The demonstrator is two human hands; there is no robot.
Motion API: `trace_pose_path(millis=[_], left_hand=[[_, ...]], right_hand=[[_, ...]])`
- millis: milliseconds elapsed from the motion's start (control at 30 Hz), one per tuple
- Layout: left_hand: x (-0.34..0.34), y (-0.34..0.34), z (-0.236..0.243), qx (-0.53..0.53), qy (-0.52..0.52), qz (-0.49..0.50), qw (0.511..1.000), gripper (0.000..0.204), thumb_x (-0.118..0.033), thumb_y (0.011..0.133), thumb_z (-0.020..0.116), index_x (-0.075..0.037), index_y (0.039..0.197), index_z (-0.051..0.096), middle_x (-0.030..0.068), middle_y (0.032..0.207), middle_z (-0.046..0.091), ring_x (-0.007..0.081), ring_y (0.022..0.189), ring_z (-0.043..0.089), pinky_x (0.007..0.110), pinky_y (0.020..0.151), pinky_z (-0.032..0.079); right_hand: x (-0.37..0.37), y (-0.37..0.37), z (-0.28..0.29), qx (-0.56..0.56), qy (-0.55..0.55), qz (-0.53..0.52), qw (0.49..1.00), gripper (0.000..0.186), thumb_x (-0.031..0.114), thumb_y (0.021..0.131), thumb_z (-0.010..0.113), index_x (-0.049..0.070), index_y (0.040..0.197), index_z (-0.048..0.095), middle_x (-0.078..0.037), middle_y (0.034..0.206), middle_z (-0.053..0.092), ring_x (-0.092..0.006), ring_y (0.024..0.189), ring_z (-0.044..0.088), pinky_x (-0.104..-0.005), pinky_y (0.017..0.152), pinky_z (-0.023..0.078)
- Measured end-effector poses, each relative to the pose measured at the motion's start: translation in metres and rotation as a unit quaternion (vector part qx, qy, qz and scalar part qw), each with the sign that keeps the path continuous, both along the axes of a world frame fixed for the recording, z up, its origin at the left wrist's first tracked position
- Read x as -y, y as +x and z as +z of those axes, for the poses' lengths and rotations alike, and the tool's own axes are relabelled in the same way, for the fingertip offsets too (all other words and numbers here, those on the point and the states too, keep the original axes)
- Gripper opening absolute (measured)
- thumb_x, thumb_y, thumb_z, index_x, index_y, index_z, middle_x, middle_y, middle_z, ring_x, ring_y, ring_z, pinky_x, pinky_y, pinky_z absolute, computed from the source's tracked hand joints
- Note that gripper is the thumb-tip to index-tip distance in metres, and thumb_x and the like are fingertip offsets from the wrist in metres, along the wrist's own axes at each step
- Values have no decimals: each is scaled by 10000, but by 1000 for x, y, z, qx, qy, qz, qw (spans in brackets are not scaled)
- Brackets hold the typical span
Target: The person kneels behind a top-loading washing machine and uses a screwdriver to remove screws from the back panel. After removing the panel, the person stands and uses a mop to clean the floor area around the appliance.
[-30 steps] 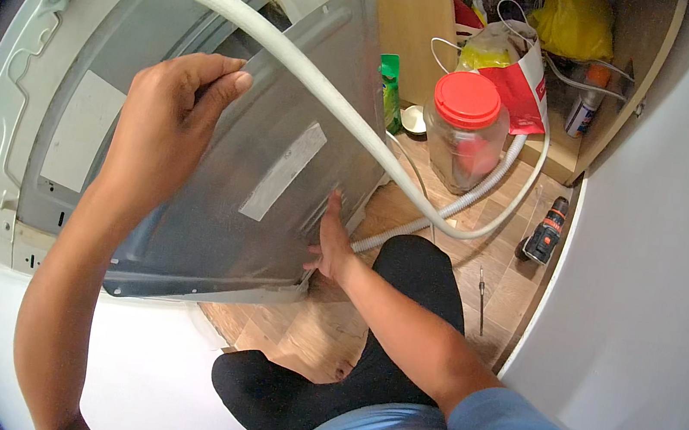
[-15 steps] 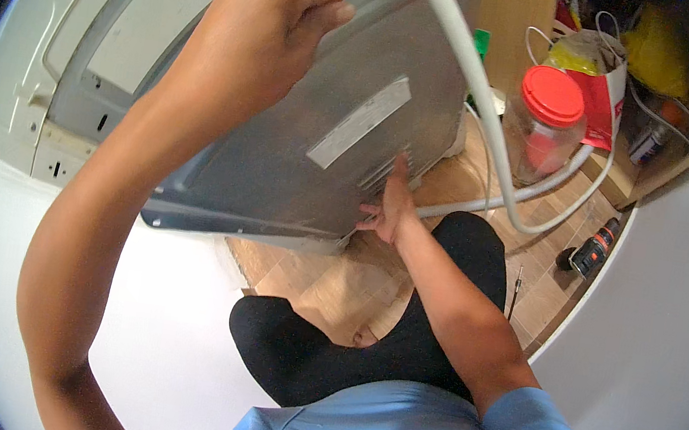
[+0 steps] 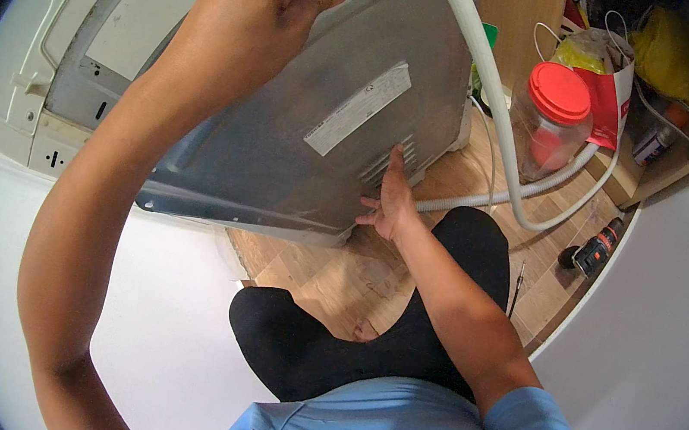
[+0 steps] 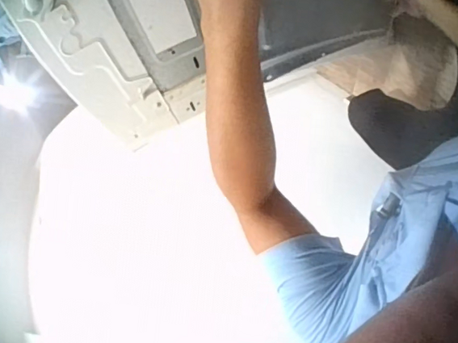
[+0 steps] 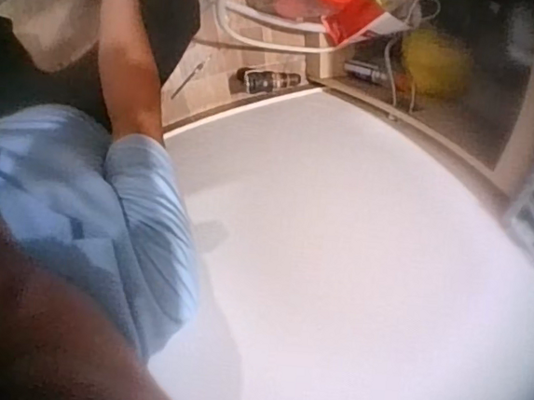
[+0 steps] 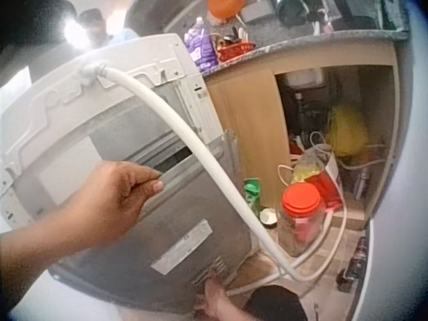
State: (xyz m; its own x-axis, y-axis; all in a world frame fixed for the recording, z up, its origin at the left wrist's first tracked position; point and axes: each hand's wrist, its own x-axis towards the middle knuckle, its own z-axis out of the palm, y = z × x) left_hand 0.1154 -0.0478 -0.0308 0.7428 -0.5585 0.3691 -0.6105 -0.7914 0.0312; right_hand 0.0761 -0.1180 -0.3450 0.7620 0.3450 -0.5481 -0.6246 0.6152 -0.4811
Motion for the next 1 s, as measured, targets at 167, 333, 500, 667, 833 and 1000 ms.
trace_pose_path(millis=[167, 333, 500, 667, 833, 1000], left_hand=[[-15, -6, -10, 8, -4, 35, 999, 339, -260, 1009, 665, 33, 1174, 711, 180, 976, 750, 188, 866, 688, 322, 811, 527], [-24, -3, -17, 68, 5, -45, 997, 285, -211, 997, 663, 19, 1157, 718, 185, 943, 716, 288, 830, 687, 357, 785, 524], [-28, 0, -20, 176, 100, -33, 979, 277, -139, 945, 649, 6, 1168, 724, 187, 967, 697, 351, 850, 694, 428, 785, 563], [-32, -14, -33, 303, 244, 61, 919, 437, -95, 933, 598, -51, 1368, 611, 148, 980, 584, 327, 943, 603, 420, 811, 527], [-43, -10, -61, 367, 235, 96, 895, 626, -9, 913, 551, -138, 1523, 493, 159, 1157, 571, 336, 1069, 587, 440, 894, 490], [-27, -16, -69, 355, 269, 157, 882, 671, -14, 895, 627, -108, 1540, 469, 161, 1338, 557, 316, 1207, 546, 485, 984, 416]], right_hand=[[-4, 4, -10, -3, 3, 16, 1000, 1060, 887, 878, 351, 280, 1651, -45, -139, 1718, -32, -552, 1490, 189, -774, 1116, 203], [-7, 1, -11, 0, -11, 27, 1000, 1086, 877, 887, 357, 225, 1653, -51, -147, 1718, -52, -540, 1495, 203, -765, 1119, 212], [3, -9, 15, -19, -72, 36, 997, 1002, 809, 925, 431, 159, 1646, 182, -194, 1692, 155, -474, 1458, 340, -672, 1139, 296], [96, -51, 48, 381, -388, 101, 833, 538, 517, 993, 624, 6, 1137, 714, -143, 1057, 745, -246, 1029, 703, -361, 919, 548], [244, -73, 2, 203, -422, 313, 826, 290, 234, 1011, 641, 2, 848, 704, -70, 783, 709, -155, 676, 685, -303, 636, 585], [303, -111, -159, -62, -618, 364, 694, 162, 138, 796, 787, -13, 807, 730, -164, 725, 709, -284, 596, 696, -406, 554, 587]])
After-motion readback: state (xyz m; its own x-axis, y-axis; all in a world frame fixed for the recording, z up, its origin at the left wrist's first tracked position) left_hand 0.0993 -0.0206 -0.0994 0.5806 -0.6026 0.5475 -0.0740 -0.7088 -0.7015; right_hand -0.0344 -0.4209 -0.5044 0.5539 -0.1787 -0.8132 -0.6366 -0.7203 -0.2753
